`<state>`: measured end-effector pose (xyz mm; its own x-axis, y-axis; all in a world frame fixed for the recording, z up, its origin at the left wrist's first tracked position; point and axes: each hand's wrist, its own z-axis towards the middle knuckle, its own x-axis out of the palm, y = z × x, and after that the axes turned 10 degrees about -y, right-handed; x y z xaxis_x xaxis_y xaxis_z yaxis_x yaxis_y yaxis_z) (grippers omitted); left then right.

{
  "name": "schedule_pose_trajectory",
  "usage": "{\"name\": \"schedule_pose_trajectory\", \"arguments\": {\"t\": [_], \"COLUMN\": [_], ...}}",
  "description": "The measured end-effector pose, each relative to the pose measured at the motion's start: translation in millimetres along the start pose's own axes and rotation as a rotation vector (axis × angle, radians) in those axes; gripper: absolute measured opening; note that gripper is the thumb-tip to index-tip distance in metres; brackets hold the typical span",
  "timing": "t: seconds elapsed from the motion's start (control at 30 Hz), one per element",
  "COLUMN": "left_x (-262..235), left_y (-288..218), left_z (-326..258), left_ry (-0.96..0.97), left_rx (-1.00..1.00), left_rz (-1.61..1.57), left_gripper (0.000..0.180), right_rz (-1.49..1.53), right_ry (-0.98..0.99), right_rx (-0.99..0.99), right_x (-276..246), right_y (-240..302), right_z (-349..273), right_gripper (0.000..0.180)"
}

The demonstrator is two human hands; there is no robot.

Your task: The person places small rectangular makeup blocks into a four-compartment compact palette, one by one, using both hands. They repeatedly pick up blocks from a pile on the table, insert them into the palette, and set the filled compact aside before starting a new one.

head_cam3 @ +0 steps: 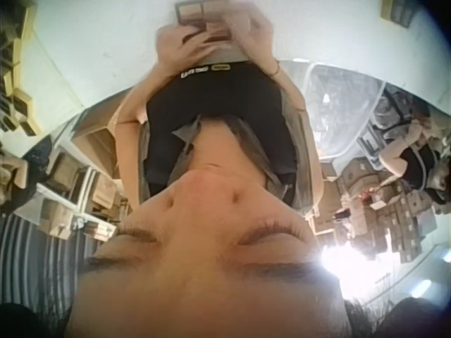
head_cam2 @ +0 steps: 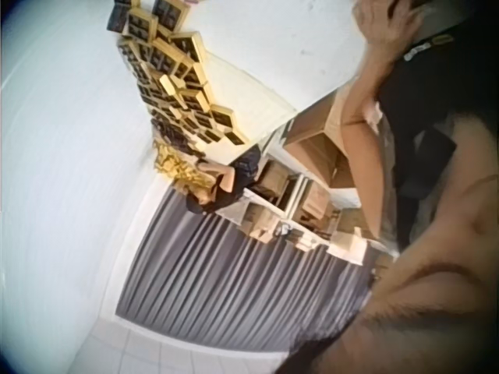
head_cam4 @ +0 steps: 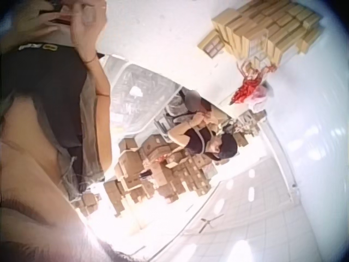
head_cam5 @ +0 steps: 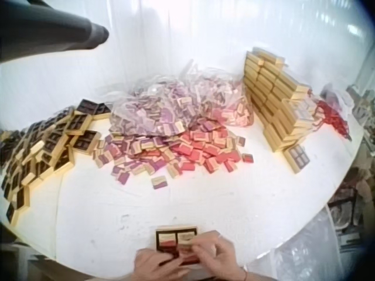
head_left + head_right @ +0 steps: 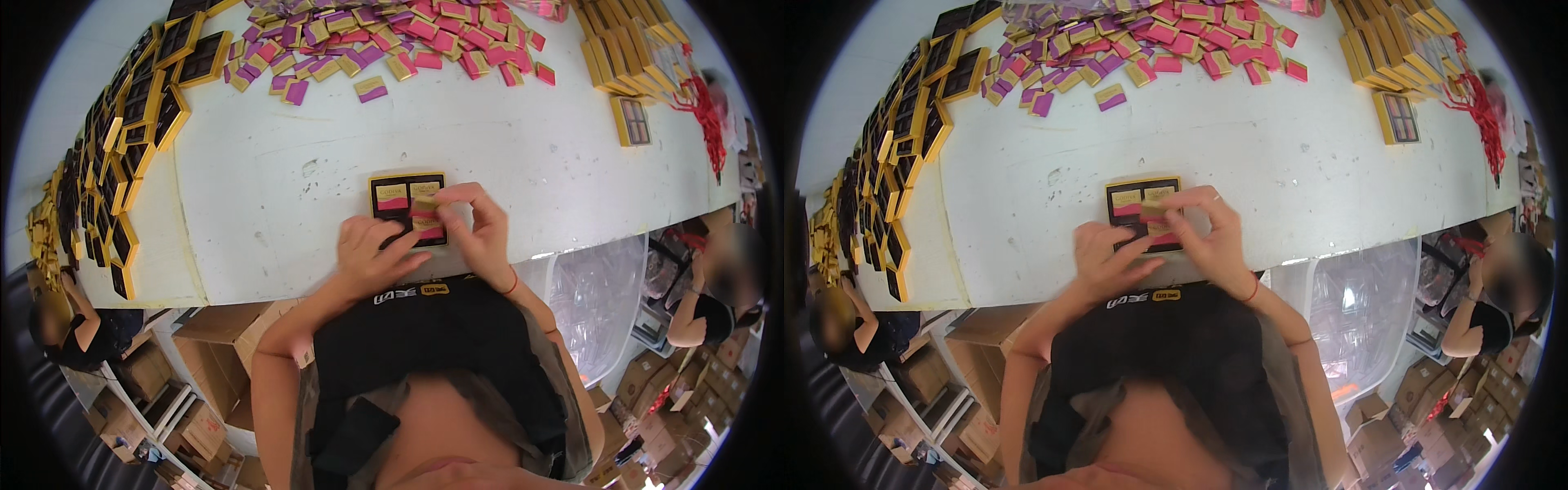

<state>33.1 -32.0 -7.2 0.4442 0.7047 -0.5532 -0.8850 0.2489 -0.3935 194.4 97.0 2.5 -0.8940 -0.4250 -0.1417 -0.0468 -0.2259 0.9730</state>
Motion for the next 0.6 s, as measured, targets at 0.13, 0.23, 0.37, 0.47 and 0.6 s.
{"name": "schedule_pose_trajectory", "arguments": {"t": [0.13,0.23,0.37,0.47,0.6], "left_x": [-23.4,-23.3,-18.8,-18.1,-19.7], "left_y": [17.7,10.6,6.1,6.8,8.7], "left_z": [-19.2,-21.8,-6.9,-17.7,-19.6], "left_ry": [-0.157,-0.077,0.094,0.074,0.14], "left_rx": [-0.173,-0.286,-0.222,-0.147,-0.121], "left_rz": [-0.016,0.002,0.059,0.092,0.074], "left_gripper": [0.048,0.06,0.061,0.052,0.043], "right_rz": [-0.256,-0.318,-0.397,-0.461,-0.38], "right_ry": [0.179,0.22,0.229,0.323,0.335], "right_rx": [-0.231,-0.354,-0.466,-0.547,-0.464], "right_x": [10.6,15.7,17.3,9.0,-16.5], "right_y": [10.5,3.5,1.7,8.0,-3.7], "right_z": [1.8,1.5,1.6,7.0,13.3], "right_gripper": [0.019,0.022,0.025,0.027,0.03]}}
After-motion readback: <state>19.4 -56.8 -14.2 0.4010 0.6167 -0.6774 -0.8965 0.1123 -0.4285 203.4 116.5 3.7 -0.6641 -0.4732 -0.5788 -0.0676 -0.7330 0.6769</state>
